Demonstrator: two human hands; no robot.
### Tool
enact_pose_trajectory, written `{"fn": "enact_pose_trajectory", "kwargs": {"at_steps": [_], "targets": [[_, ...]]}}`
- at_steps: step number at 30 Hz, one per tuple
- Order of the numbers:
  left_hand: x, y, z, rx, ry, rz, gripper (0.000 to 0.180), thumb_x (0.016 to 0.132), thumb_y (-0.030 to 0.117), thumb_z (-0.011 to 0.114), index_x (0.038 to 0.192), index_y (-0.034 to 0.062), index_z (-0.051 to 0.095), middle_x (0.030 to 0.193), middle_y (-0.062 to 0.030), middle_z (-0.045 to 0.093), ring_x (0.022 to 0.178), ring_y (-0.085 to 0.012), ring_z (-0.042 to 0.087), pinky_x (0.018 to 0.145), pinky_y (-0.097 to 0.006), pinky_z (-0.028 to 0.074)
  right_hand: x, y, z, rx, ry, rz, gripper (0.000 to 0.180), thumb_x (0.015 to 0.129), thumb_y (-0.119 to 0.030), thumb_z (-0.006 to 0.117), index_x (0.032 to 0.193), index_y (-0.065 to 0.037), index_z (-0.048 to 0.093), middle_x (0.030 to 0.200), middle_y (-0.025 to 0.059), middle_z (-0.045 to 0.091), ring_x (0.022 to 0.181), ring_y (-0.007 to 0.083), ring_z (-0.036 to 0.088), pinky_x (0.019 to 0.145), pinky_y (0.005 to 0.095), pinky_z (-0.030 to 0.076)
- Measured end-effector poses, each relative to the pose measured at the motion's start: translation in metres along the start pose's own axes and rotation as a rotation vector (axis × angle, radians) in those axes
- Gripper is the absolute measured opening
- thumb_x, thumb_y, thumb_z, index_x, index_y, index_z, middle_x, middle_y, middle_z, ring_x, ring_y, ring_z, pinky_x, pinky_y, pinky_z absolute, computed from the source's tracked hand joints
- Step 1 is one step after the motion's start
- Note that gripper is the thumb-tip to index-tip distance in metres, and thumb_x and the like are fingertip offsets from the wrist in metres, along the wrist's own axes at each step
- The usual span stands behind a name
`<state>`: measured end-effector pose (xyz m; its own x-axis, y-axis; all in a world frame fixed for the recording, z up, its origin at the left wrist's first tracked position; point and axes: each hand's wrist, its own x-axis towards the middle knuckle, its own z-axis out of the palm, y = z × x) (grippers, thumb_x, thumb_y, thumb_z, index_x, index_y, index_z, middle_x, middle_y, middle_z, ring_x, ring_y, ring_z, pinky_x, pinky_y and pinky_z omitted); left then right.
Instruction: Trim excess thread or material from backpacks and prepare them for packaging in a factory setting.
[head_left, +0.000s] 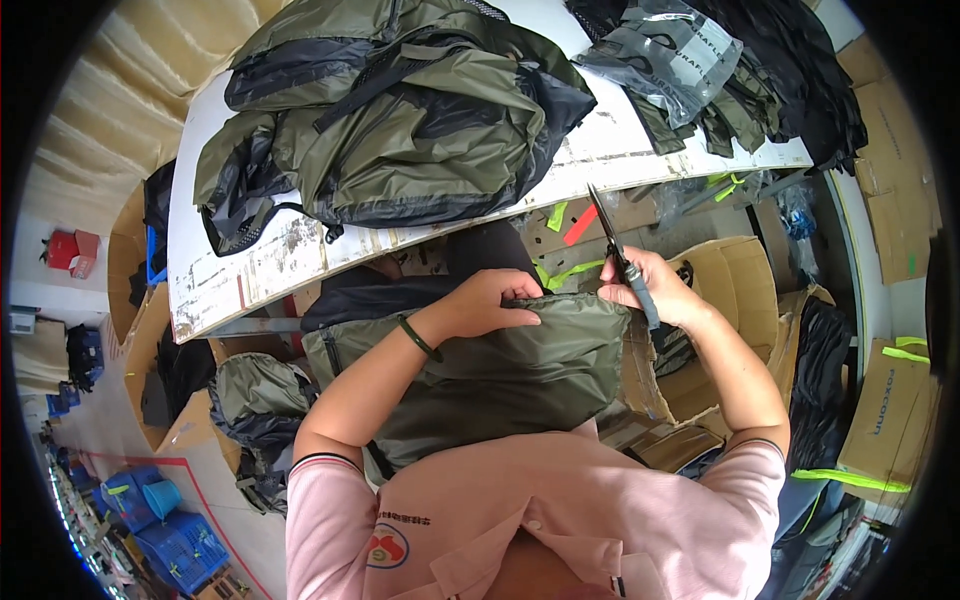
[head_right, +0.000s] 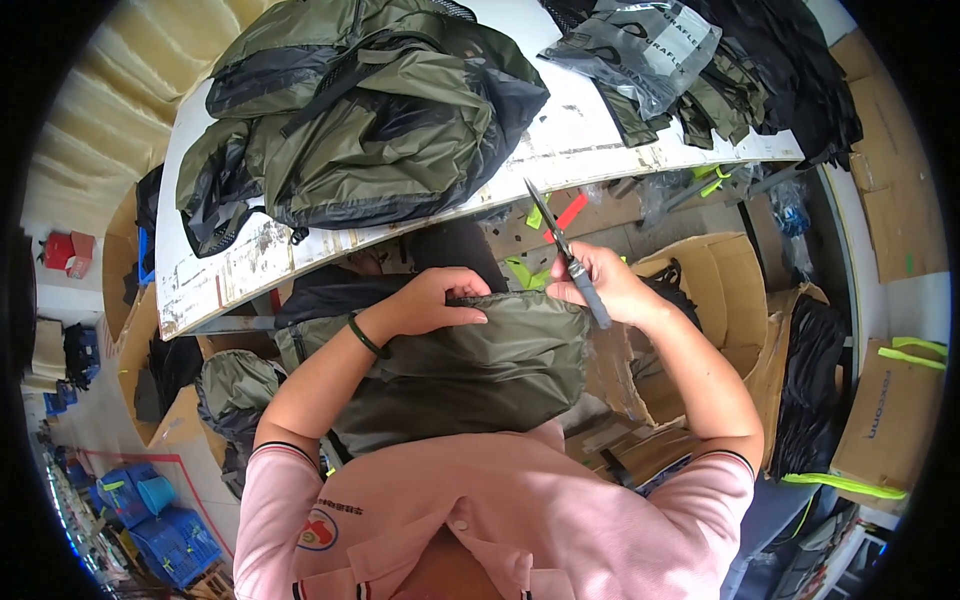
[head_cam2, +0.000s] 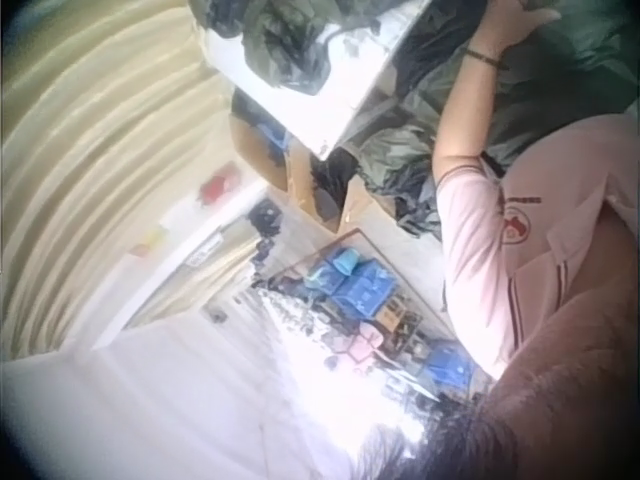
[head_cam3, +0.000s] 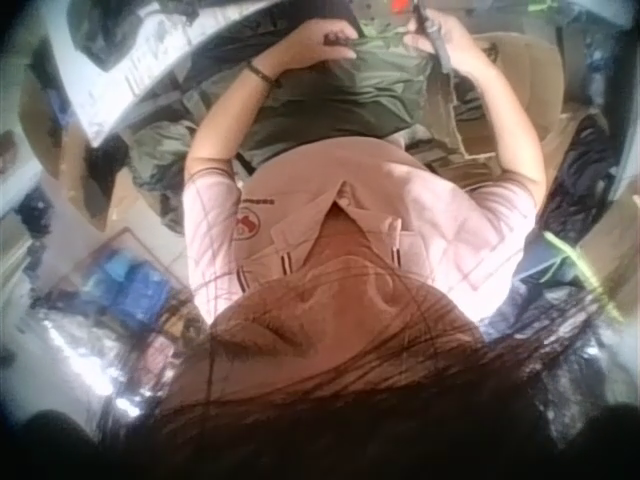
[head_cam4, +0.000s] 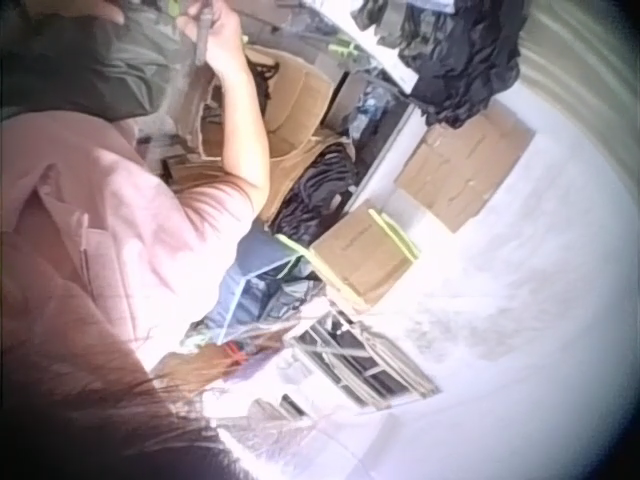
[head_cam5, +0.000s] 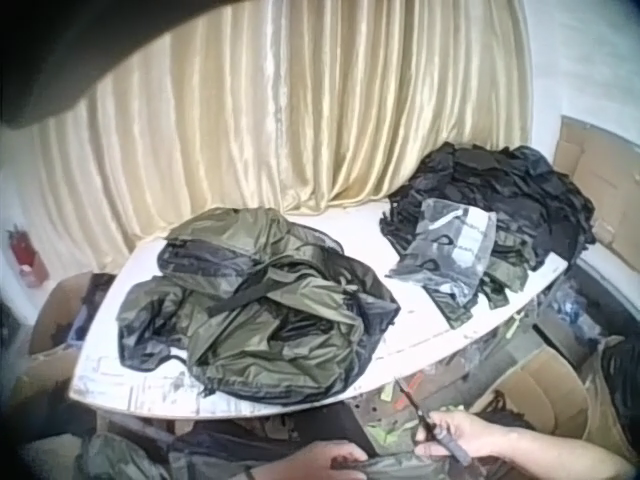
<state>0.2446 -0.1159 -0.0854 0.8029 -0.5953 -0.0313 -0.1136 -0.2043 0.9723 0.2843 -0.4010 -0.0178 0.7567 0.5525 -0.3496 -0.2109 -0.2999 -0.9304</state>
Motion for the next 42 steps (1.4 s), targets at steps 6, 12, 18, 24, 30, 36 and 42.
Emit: {"fn": "enact_pose_trajectory", "kwargs": {"at_steps": [6, 12, 18, 24, 30, 36, 42], "targets": [[-0.001, -0.014, 0.006, -0.266, -0.049, -0.077, 0.031, 0.079, 0.017, 0.078, 0.103, 0.0018, 0.064, 0.083, 0.0015, 0.061, 0.071, -0.0056, 0.048, 0.065, -0.023, 0.041, -0.007, -0.048, -0.03, -1.207, -0.027, -0.366, 0.046, 0.062, -0.033, 0.083, 0.083, -0.002, 0.057, 0.084, 0.014, 0.06, 0.09, 0.033, 0.059, 0.08, 0.0432, 0.048], [-0.001, -0.012, 0.009, -0.291, -0.035, -0.063, 0.031, 0.079, 0.015, 0.077, 0.104, 0.0017, 0.063, 0.083, 0.0019, 0.061, 0.071, -0.0051, 0.048, 0.065, -0.022, 0.042, 0.0, -0.07, -0.045, -1.417, -0.179, -0.295, 0.042, 0.061, -0.029, 0.08, 0.085, -0.002, 0.06, 0.09, 0.0147, 0.061, 0.095, 0.0338, 0.059, 0.09, 0.0406, 0.046], [-0.003, -0.01, 0.008, -0.303, -0.035, -0.065, 0.03, 0.08, 0.014, 0.076, 0.104, 0.0019, 0.063, 0.083, 0.0016, 0.061, 0.072, -0.0048, 0.048, 0.065, -0.022, 0.042, 0.005, -0.073, -0.042, -1.397, -0.267, -0.291, 0.041, 0.06, -0.031, 0.081, 0.084, -0.003, 0.061, 0.087, 0.0139, 0.062, 0.094, 0.0332, 0.06, 0.085, 0.0412, 0.048], [-0.003, -0.009, 0.01, -0.305, -0.028, -0.057, 0.029, 0.08, 0.014, 0.076, 0.103, 0.0021, 0.063, 0.083, 0.0012, 0.061, 0.071, -0.0048, 0.049, 0.064, -0.022, 0.042, 0.006, -0.06, -0.044, -1.393, -0.284, -0.261, 0.032, 0.061, -0.021, 0.076, 0.083, -0.004, 0.061, 0.087, 0.015, 0.063, 0.09, 0.0338, 0.061, 0.08, 0.0419, 0.049], [-0.003, -0.01, 0.009, -0.324, -0.035, -0.059, 0.025, 0.081, 0.01, 0.075, 0.102, 0.002, 0.063, 0.085, 0.0018, 0.063, 0.074, -0.0037, 0.052, 0.067, -0.021, 0.043, 0.005, -0.056, -0.045, -1.457, -0.276, -0.192, 0.026, 0.06, -0.019, 0.073, 0.079, -0.005, 0.061, 0.079, 0.0153, 0.063, 0.082, 0.0356, 0.063, 0.074, 0.0441, 0.049], [-0.003, -0.01, 0.011, -0.333, -0.023, -0.061, 0.027, 0.081, 0.008, 0.075, 0.104, 0.0023, 0.062, 0.085, 0.0018, 0.062, 0.075, -0.0036, 0.051, 0.067, -0.021, 0.042, 0.003, -0.06, -0.048, -1.442, -0.234, -0.194, 0.035, 0.062, -0.03, 0.077, 0.078, -0.004, 0.061, 0.079, 0.0154, 0.064, 0.079, 0.0373, 0.063, 0.071, 0.0459, 0.049], [-0.004, -0.001, 0.01, -0.322, 0.004, -0.02, 0.043, 0.079, 0.01, 0.076, 0.117, 0.0051, 0.056, 0.081, 0.0028, 0.052, 0.071, -0.005, 0.044, 0.065, -0.022, 0.04, 0.01, -0.065, -0.04, -1.379, -0.245, -0.273, 0.042, 0.064, -0.038, 0.079, 0.081, -0.004, 0.061, 0.079, 0.0145, 0.064, 0.082, 0.0377, 0.062, 0.072, 0.0454, 0.049]]}}
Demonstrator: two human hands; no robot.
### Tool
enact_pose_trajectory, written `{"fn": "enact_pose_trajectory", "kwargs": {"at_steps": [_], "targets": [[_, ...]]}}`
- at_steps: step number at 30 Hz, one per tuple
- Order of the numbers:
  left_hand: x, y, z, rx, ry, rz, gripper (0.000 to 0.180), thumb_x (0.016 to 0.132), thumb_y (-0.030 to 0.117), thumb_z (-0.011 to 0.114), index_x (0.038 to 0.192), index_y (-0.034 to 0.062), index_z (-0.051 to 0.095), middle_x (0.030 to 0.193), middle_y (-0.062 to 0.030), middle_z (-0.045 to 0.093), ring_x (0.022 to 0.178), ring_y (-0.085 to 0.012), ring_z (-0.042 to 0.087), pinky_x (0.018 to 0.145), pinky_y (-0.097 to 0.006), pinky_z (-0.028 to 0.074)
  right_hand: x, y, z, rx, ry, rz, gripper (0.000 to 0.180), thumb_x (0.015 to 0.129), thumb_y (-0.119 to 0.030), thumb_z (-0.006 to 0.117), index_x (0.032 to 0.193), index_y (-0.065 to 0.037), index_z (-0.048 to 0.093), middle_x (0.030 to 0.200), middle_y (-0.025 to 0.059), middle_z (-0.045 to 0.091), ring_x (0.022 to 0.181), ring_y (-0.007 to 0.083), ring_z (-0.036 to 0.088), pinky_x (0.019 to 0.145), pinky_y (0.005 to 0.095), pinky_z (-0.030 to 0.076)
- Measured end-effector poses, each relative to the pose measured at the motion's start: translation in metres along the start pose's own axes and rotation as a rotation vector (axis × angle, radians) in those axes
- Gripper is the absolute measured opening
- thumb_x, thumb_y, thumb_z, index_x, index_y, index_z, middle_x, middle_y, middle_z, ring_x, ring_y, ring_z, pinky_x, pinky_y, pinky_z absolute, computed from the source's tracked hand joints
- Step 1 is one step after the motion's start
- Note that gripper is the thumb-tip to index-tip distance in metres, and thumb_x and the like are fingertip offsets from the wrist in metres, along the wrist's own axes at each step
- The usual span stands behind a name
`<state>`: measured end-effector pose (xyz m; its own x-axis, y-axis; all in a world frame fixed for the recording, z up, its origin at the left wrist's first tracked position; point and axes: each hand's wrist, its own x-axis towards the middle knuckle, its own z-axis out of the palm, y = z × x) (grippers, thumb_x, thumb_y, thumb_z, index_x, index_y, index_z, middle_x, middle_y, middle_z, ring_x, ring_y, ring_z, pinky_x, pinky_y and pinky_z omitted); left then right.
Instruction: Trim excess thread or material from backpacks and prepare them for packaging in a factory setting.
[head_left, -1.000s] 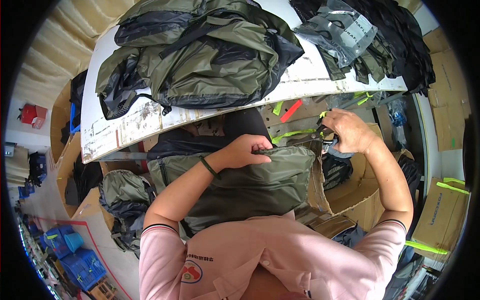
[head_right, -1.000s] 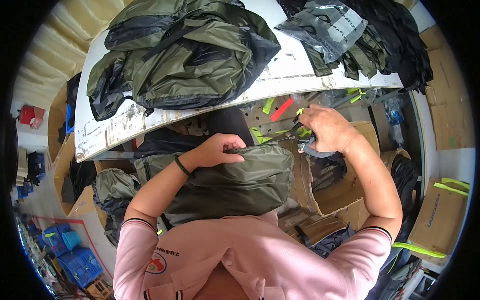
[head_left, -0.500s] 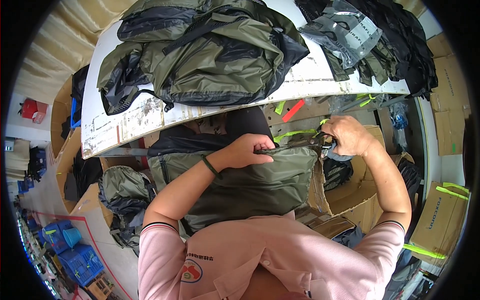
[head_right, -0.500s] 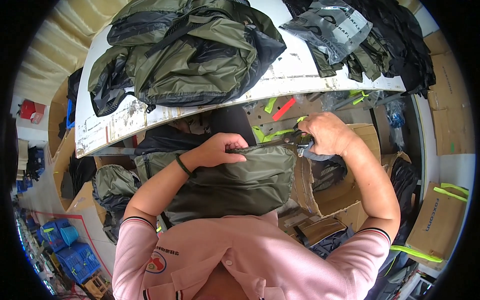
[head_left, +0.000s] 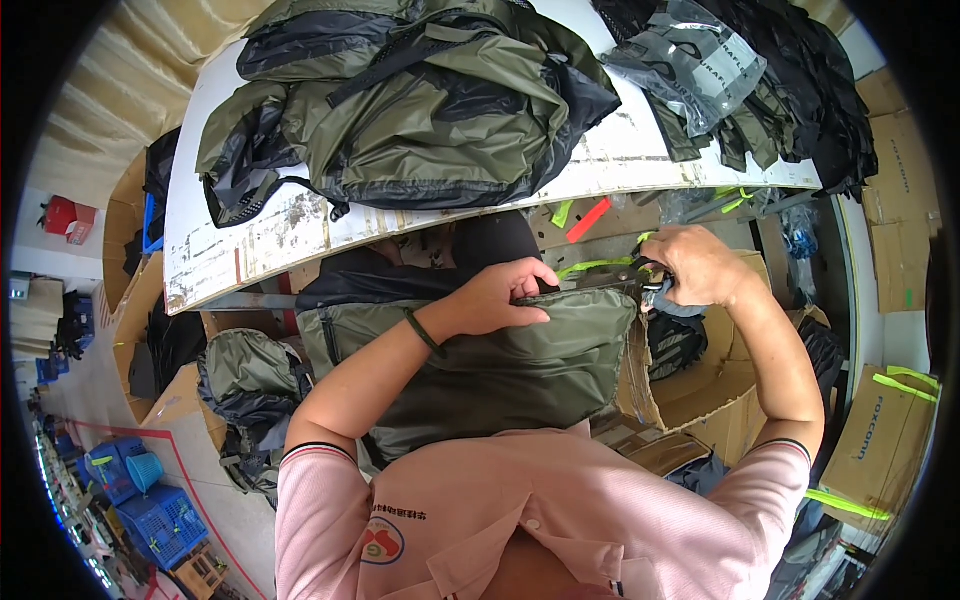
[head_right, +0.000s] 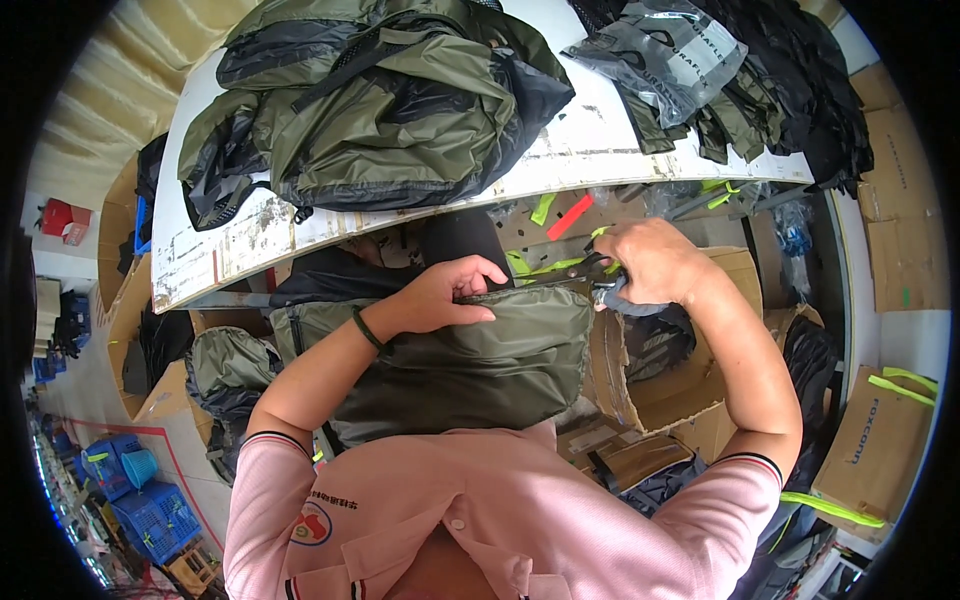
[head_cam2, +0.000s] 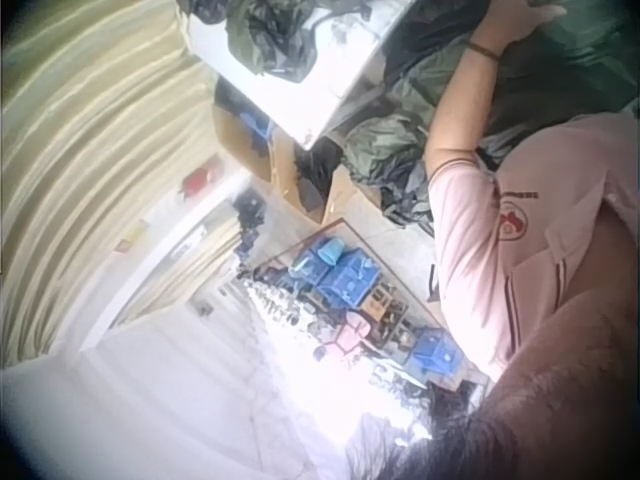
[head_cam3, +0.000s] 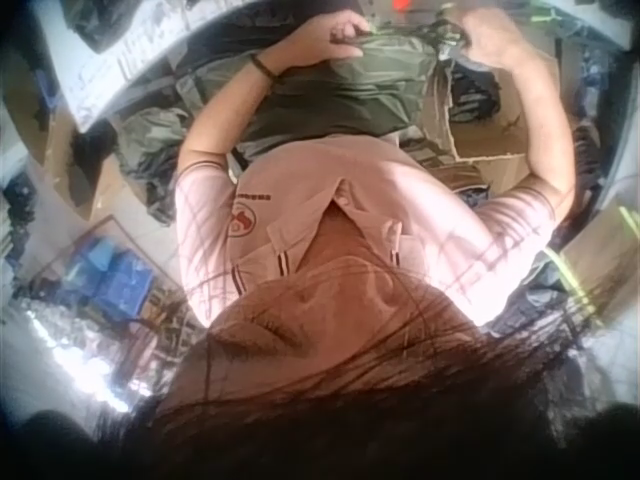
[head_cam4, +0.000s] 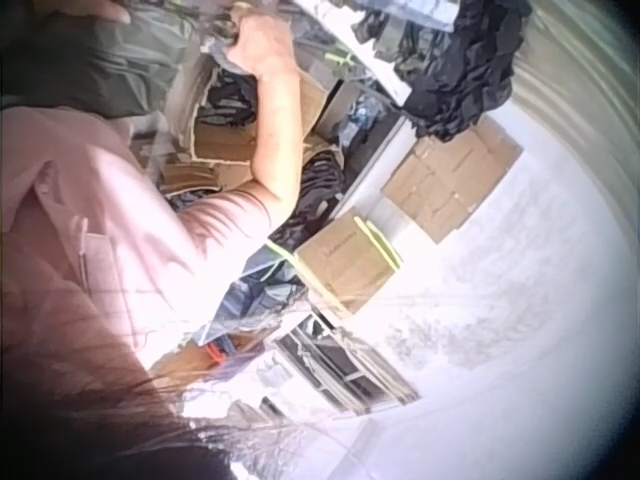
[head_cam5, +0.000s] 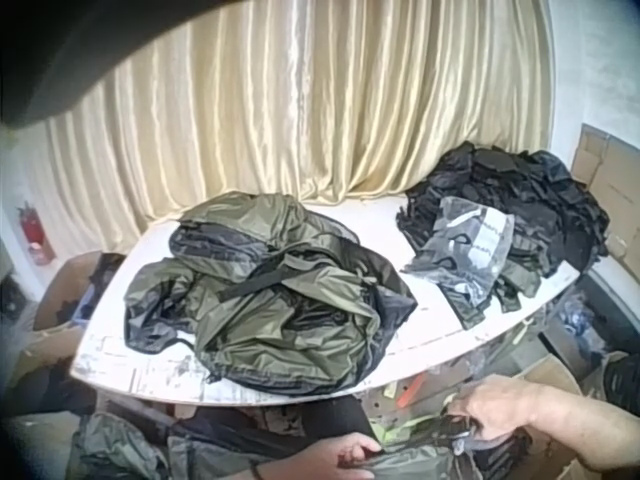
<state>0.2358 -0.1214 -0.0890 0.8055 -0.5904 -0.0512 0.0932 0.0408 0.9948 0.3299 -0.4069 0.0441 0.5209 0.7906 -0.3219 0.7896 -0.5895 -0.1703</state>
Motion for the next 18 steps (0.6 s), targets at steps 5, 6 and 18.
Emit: {"fn": "enact_pose_trajectory", "kwargs": {"at_steps": [5, 6, 18], "targets": [[-0.001, 0.003, 0.001, 0.024, 0.0, 0.037, 0.049, 0.081, 0.005, 0.074, 0.124, 0.006, 0.05, 0.08, 0.0041, 0.051, 0.071, -0.0033, 0.043, 0.064, -0.02, 0.038, 0.009, -0.001, 0.004, -0.002, -0.034, -0.045, 0.04, 0.063, -0.037, 0.08, 0.08, -0.005, 0.062, 0.079, 0.0149, 0.064, 0.083, 0.0366, 0.062, 0.072, 0.045, 0.049], [-0.001, 0.001, 0.0, 0.036, -0.003, 0.038, 0.05, 0.081, 0.005, 0.074, 0.125, 0.0059, 0.049, 0.08, 0.0039, 0.051, 0.07, -0.0033, 0.043, 0.064, -0.02, 0.038, 0.01, -0.002, 0.004, -0.037, -0.074, -0.022, 0.04, 0.063, -0.037, 0.08, 0.08, -0.005, 0.062, 0.08, 0.0156, 0.064, 0.082, 0.0366, 0.062, 0.071, 0.0453, 0.049], [-0.002, 0.023, 0.004, 0.157, 0.067, 0.082, 0.046, 0.079, 0.012, 0.077, 0.119, 0.0057, 0.054, 0.079, 0.0026, 0.053, 0.069, -0.0058, 0.045, 0.063, -0.022, 0.04, 0.036, -0.032, 0.039, 0.733, 0.046, -0.029, 0.032, 0.073, -0.013, 0.081, 0.092, 0.0, 0.058, 0.081, 0.0121, 0.062, 0.073, 0.0213, 0.06, 0.068, 0.0345, 0.047]]}}
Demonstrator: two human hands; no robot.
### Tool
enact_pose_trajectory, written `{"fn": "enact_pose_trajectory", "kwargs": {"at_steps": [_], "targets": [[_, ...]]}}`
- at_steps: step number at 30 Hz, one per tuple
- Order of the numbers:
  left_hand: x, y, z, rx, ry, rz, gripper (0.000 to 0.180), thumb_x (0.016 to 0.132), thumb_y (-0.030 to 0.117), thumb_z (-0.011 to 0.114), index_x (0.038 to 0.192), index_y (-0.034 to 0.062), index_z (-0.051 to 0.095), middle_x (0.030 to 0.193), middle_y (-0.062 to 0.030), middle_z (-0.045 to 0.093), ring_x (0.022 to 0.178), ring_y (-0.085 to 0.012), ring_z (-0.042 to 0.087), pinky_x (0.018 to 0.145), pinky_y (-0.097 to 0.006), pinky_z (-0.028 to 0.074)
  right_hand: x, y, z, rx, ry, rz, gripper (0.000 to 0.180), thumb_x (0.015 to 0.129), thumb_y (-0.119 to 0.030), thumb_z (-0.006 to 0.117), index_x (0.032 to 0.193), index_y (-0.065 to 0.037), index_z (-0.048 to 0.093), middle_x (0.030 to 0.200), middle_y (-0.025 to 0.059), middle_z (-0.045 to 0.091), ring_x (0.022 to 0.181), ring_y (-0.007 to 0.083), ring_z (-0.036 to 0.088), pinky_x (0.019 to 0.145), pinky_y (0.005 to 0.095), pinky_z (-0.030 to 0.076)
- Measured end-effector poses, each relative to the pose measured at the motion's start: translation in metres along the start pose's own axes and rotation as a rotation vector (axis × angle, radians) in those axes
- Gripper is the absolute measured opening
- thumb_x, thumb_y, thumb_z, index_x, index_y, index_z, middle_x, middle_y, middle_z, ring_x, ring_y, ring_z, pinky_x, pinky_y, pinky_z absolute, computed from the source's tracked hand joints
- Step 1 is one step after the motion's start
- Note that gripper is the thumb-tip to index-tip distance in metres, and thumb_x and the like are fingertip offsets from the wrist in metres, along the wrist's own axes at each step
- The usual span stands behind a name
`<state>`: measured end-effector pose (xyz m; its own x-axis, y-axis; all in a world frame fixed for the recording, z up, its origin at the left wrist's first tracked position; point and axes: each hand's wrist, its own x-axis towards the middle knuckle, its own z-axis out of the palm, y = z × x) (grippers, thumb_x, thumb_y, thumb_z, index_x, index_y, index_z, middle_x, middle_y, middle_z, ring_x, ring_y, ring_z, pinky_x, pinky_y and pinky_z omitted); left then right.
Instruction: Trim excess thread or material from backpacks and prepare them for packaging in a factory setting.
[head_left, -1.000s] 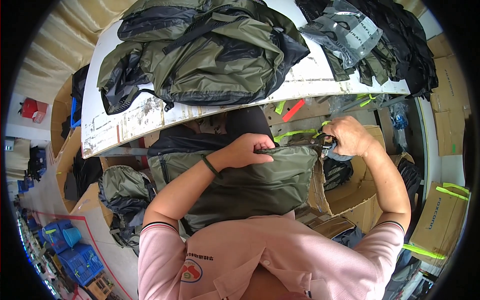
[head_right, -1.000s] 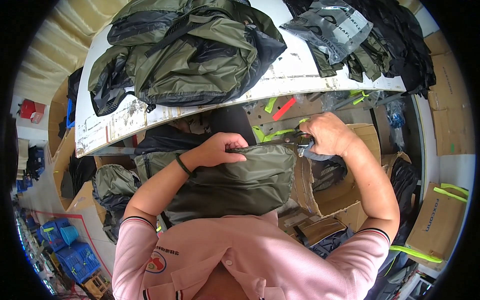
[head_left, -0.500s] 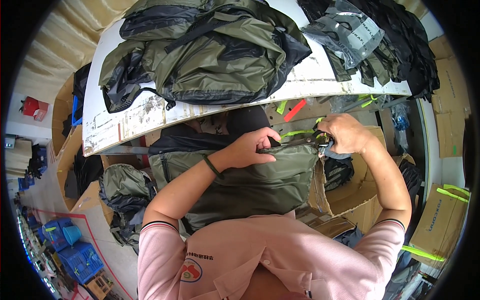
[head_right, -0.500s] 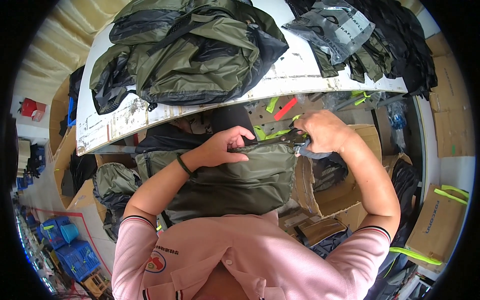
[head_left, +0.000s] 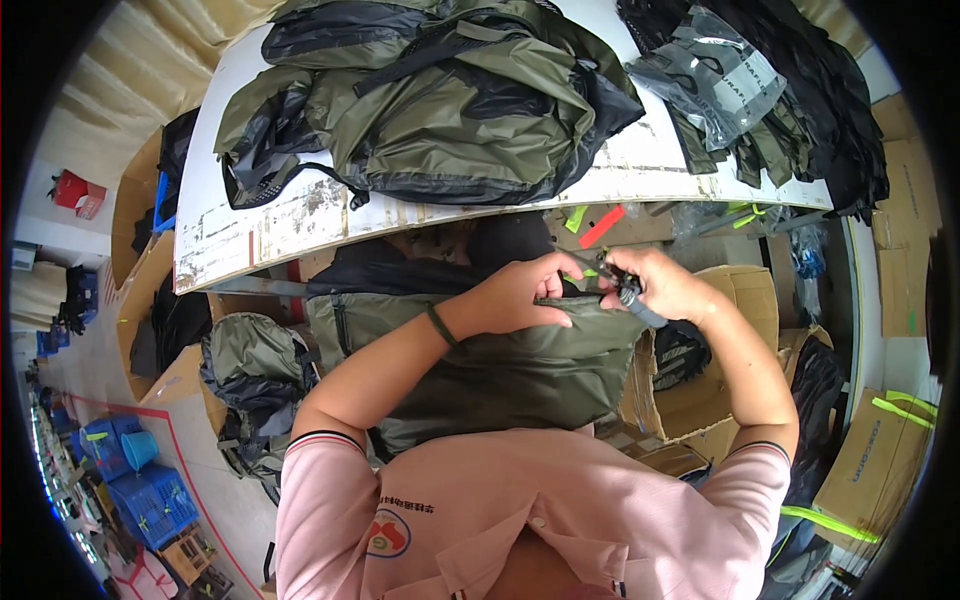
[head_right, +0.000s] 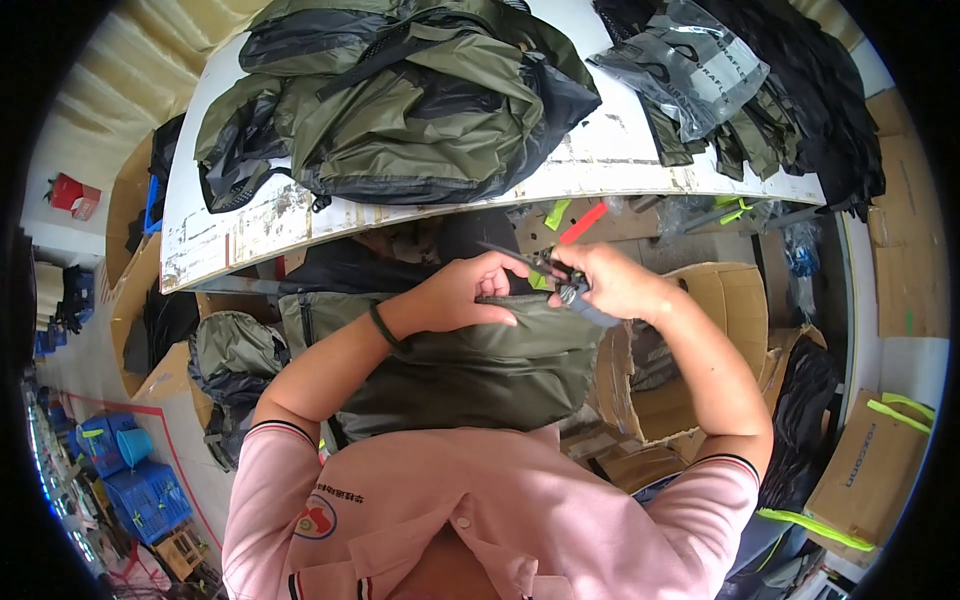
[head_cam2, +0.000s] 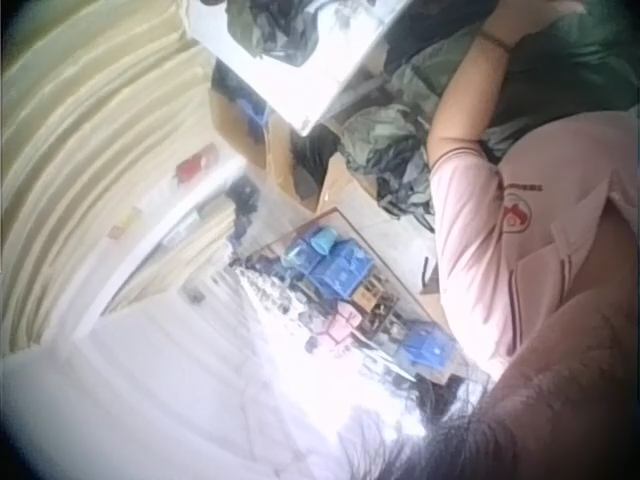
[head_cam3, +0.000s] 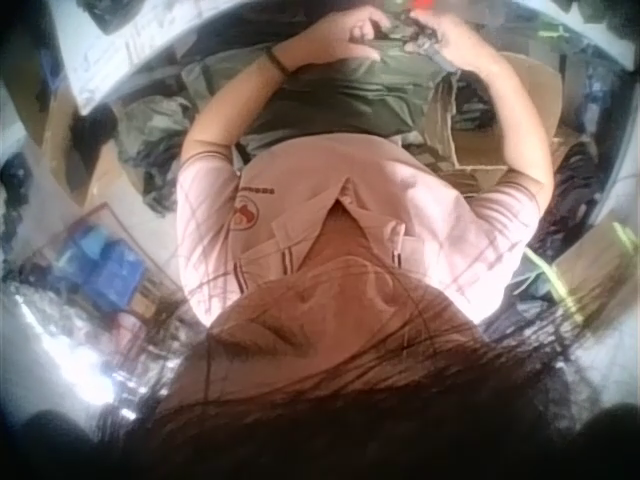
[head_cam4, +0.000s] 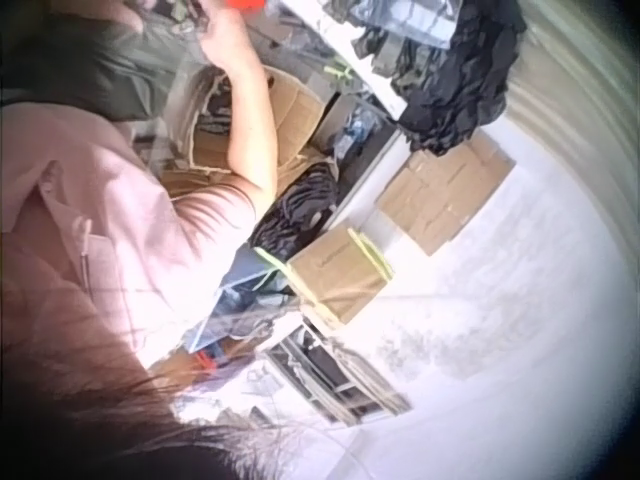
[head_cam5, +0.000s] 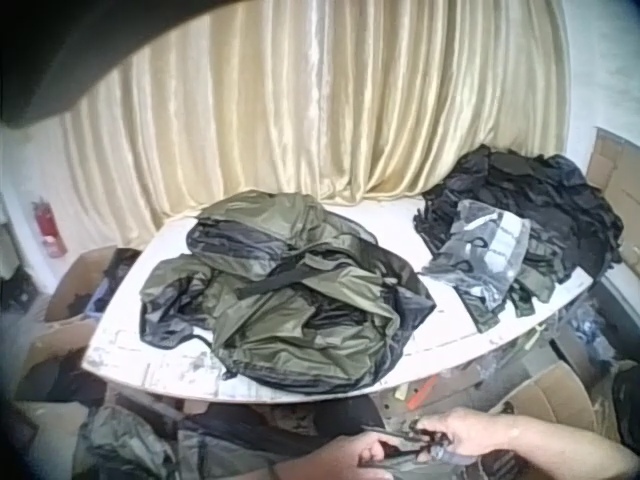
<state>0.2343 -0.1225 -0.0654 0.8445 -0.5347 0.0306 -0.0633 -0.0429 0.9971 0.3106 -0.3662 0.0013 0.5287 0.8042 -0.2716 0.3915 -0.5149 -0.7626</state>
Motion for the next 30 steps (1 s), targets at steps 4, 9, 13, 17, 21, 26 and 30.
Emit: {"fn": "enact_pose_trajectory", "kwargs": {"at_steps": [4, 9, 13, 17, 21, 26, 30], "targets": [[-0.028, 0.001, -0.036, 0.276, 0.04, -0.136, 0.037, 0.076, 0.022, 0.079, 0.103, 0.0046, 0.062, 0.076, -0.0021, 0.057, 0.069, -0.0105, 0.052, 0.064, -0.026, 0.044, -0.003, 0.01, 0.003, 0.208, 0.043, 0.059, 0.023, 0.078, -0.005, 0.076, 0.09, -0.002, 0.056, 0.079, 0.0023, 0.058, 0.074, 0.0097, 0.053, 0.067, 0.0285, 0.046], [-0.05, -0.023, -0.039, 0.207, 0.138, -0.101, 0.028, 0.078, 0.022, 0.077, 0.095, 0.0036, 0.065, 0.078, -0.0033, 0.06, 0.071, -0.0107, 0.055, 0.067, -0.027, 0.046, -0.007, 0.005, 0.001, 0.152, 0.024, 0.09, 0.022, 0.077, 0.001, 0.073, 0.091, -0.003, 0.056, 0.08, -0.0012, 0.057, 0.077, 0.0069, 0.049, 0.068, 0.0257, 0.044], [-0.05, -0.03, -0.028, 0.162, 0.151, -0.053, 0.022, 0.08, 0.018, 0.075, 0.095, 0.0037, 0.066, 0.078, -0.0001, 0.059, 0.067, -0.0088, 0.048, 0.063, -0.026, 0.042, -0.003, 0.001, 0.002, 0.11, 0.02, 0.088, 0.024, 0.075, 0.0, 0.075, 0.089, -0.002, 0.055, 0.08, 0.0023, 0.058, 0.075, 0.0094, 0.051, 0.068, 0.0263, 0.044], [-0.052, -0.024, -0.026, 0.033, 0.156, -0.119, 0.019, 0.08, 0.014, 0.073, 0.095, 0.0041, 0.067, 0.073, 0.004, 0.055, 0.062, -0.0052, 0.039, 0.056, -0.023, 0.034, 0.006, -0.021, -0.021, -0.553, -0.057, -0.08, 0.045, 0.062, -0.032, 0.082, 0.084, -0.002, 0.057, 0.088, 0.014, 0.062, 0.091, 0.0369, 0.059, 0.076, 0.0456, 0.048], [-0.055, -0.023, -0.024, 0.01, 0.173, -0.151, 0.018, 0.08, 0.014, 0.072, 0.095, 0.0046, 0.068, 0.07, 0.0054, 0.053, 0.061, -0.0046, 0.038, 0.054, -0.023, 0.033, 0.014, -0.018, -0.033, -0.618, -0.076, -0.17, 0.045, 0.059, -0.031, 0.083, 0.081, -0.002, 0.056, 0.083, 0.0147, 0.058, 0.085, 0.0381, 0.057, 0.073, 0.0445, 0.047], [-0.055, -0.023, -0.024, 0.026, 0.155, -0.163, 0.017, 0.08, 0.011, 0.07, 0.094, 0.0027, 0.065, 0.081, 0.0023, 0.062, 0.064, -0.0036, 0.043, 0.058, -0.022, 0.038, 0.024, -0.021, -0.032, -0.662, -0.176, -0.125, 0.043, 0.061, -0.032, 0.083, 0.08, -0.003, 0.058, 0.083, 0.0139, 0.059, 0.084, 0.0372, 0.059, 0.072, 0.0446, 0.047], [-0.055, -0.024, -0.024, -0.002, 0.165, -0.148, 0.016, 0.08, 0.01, 0.07, 0.093, 0.0021, 0.065, 0.081, 0.0017, 0.063, 0.065, -0.0034, 0.045, 0.059, -0.022, 0.039, 0.029, -0.022, -0.026, -0.664, -0.205, -0.061, 0.042, 0.062, -0.033, 0.083, 0.079, -0.004, 0.059, 0.082, 0.0136, 0.06, 0.082, 0.0364, 0.06, 0.071, 0.0451, 0.048]]}}
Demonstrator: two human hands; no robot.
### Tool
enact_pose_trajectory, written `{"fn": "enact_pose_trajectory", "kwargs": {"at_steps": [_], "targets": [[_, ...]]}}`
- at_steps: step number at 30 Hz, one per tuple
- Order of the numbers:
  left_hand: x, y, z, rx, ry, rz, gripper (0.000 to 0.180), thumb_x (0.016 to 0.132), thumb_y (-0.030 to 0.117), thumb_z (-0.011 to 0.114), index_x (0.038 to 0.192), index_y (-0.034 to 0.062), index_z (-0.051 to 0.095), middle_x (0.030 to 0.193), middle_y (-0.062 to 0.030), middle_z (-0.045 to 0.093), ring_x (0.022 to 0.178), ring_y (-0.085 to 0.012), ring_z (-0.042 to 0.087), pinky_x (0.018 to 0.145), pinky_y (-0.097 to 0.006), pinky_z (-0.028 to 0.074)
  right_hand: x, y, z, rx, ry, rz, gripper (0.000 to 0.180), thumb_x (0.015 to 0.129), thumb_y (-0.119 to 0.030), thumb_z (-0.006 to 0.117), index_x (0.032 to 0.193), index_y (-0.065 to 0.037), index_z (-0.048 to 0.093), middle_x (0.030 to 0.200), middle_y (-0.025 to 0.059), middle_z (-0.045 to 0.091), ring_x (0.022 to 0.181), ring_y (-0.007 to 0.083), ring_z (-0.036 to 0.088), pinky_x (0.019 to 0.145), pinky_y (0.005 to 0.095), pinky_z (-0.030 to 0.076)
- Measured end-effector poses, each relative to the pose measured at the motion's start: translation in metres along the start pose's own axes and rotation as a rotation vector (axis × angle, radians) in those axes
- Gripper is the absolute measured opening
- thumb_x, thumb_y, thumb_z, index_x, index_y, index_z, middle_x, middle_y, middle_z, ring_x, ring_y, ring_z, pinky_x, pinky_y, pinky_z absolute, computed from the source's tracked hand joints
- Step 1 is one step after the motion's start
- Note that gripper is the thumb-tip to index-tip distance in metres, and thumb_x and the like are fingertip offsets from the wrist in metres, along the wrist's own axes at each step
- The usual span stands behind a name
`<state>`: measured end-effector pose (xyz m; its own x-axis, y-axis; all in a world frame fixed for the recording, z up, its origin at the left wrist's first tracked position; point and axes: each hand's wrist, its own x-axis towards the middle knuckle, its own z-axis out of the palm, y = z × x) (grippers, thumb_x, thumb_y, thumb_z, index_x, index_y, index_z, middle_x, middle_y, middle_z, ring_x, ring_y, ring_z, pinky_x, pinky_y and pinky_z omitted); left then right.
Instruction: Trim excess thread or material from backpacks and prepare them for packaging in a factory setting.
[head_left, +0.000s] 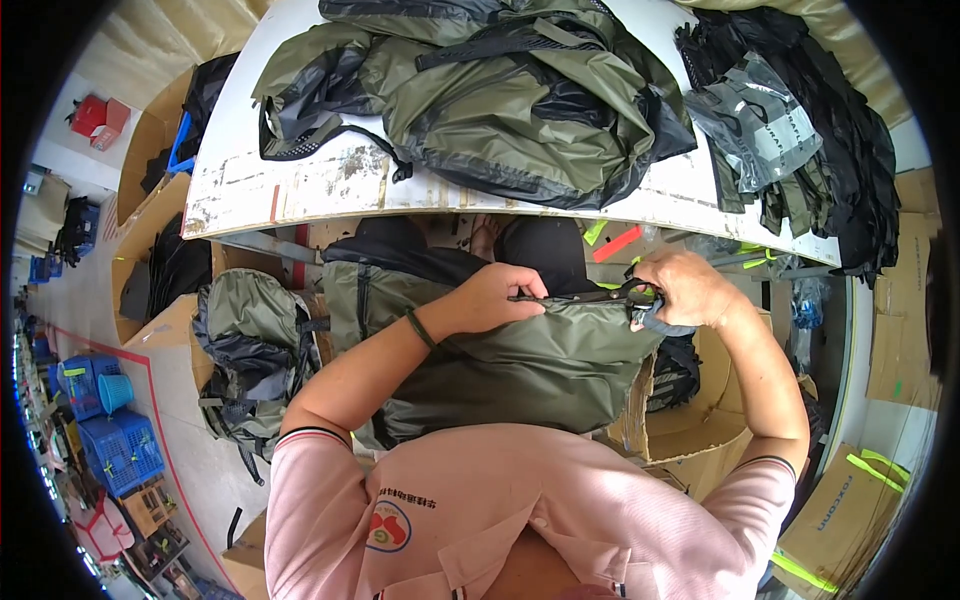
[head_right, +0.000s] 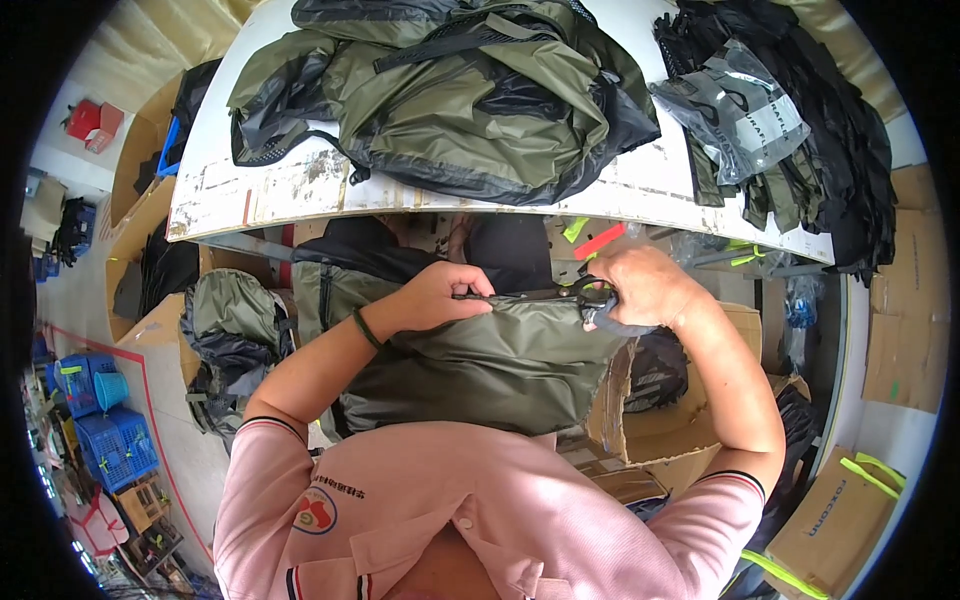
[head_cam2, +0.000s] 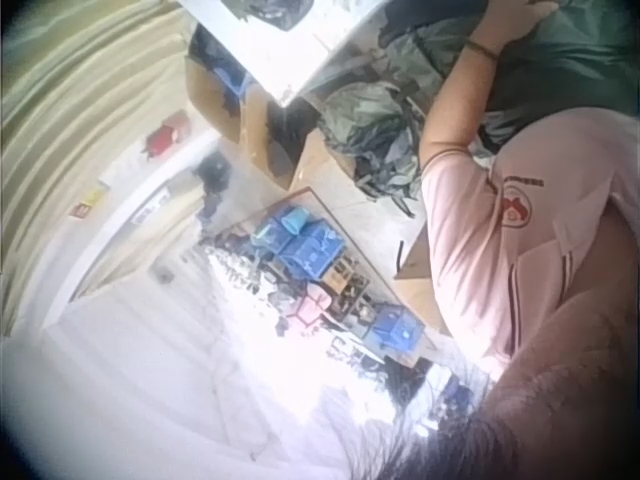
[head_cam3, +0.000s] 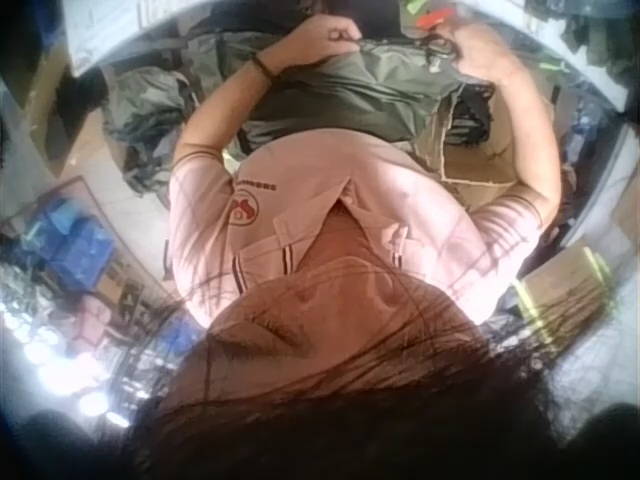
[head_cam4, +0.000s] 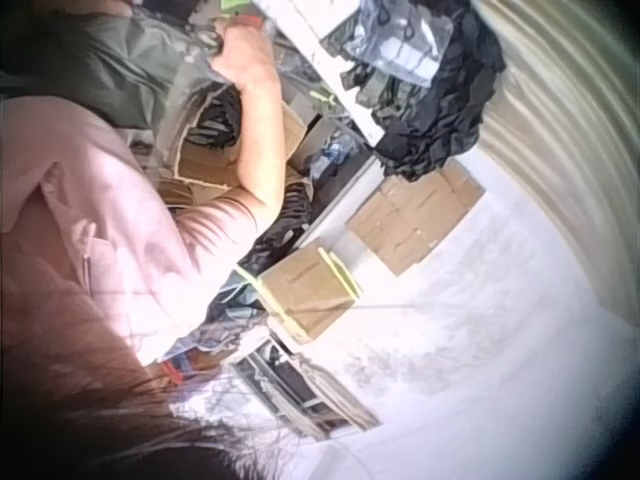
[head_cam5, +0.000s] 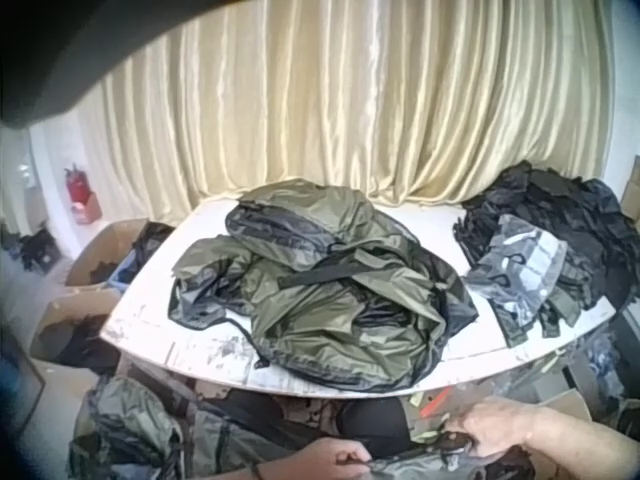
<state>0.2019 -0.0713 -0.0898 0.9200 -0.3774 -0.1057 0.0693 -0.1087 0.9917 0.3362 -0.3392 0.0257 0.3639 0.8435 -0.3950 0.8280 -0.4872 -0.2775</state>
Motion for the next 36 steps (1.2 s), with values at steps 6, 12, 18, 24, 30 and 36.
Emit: {"fn": "enact_pose_trajectory", "kwargs": {"at_steps": [6, 12, 18, 24, 30, 36], "targets": [[0.001, 0.0, -0.002, -0.025, 0.001, -0.021, 0.013, 0.082, 0.008, 0.069, 0.092, 0.0015, 0.065, 0.081, 0.0008, 0.063, 0.068, -0.0033, 0.049, 0.061, -0.022, 0.041, 0.0, 0.007, 0.009, -0.085, 0.002, -0.007, 0.039, 0.063, -0.033, 0.082, 0.079, -0.005, 0.06, 0.078, 0.0133, 0.062, 0.079, 0.0365, 0.061, 0.067, 0.0454, 0.047], [0.001, 0.001, -0.001, -0.082, -0.002, -0.062, 0.015, 0.082, 0.008, 0.07, 0.092, -0.0003, 0.064, 0.084, -0.0008, 0.064, 0.073, -0.0046, 0.054, 0.066, -0.022, 0.045, -0.005, 0.0, 0.009, -0.042, 0.023, 0.0, 0.041, 0.065, -0.038, 0.082, 0.076, -0.006, 0.059, 0.073, 0.0132, 0.062, 0.074, 0.0375, 0.061, 0.065, 0.046, 0.047], [0.0, -0.001, 0.003, -0.123, -0.001, -0.08, 0.016, 0.082, 0.007, 0.071, 0.095, -0.0009, 0.065, 0.086, -0.0025, 0.065, 0.077, -0.0061, 0.056, 0.072, -0.023, 0.046, -0.002, -0.022, 0.002, 0.012, 0.017, 0.012, 0.045, 0.067, -0.042, 0.079, 0.081, -0.003, 0.06, 0.078, 0.0164, 0.064, 0.079, 0.0377, 0.063, 0.07, 0.0467, 0.048], [-0.001, 0.005, 0.0, -0.138, -0.003, -0.135, 0.018, 0.082, 0.007, 0.071, 0.095, -0.0027, 0.065, 0.088, -0.0033, 0.066, 0.081, -0.0066, 0.057, 0.075, -0.024, 0.047, 0.005, -0.021, 0.006, -0.049, -0.032, 0.046, 0.042, 0.067, -0.038, 0.078, 0.08, -0.003, 0.06, 0.078, 0.0168, 0.064, 0.079, 0.0381, 0.063, 0.071, 0.047, 0.049], [0.0, -0.002, 0.001, -0.183, -0.018, -0.098, 0.019, 0.081, 0.008, 0.072, 0.095, -0.0028, 0.065, 0.087, -0.003, 0.065, 0.079, -0.0066, 0.057, 0.073, -0.024, 0.047, 0.003, -0.016, 0.008, -0.049, -0.005, 0.03, 0.033, 0.066, -0.03, 0.075, 0.078, -0.003, 0.059, 0.076, 0.0158, 0.064, 0.078, 0.038, 0.063, 0.07, 0.0469, 0.048], [0.0, -0.004, 0.001, -0.175, -0.018, -0.076, 0.019, 0.082, 0.008, 0.071, 0.096, -0.0031, 0.065, 0.087, -0.003, 0.065, 0.079, -0.0068, 0.057, 0.073, -0.024, 0.047, 0.002, -0.025, -0.001, -0.005, 0.0, 0.039, 0.049, 0.065, -0.044, 0.081, 0.077, -0.003, 0.058, 0.072, 0.016, 0.061, 0.075, 0.039, 0.061, 0.066, 0.0468, 0.047]]}}
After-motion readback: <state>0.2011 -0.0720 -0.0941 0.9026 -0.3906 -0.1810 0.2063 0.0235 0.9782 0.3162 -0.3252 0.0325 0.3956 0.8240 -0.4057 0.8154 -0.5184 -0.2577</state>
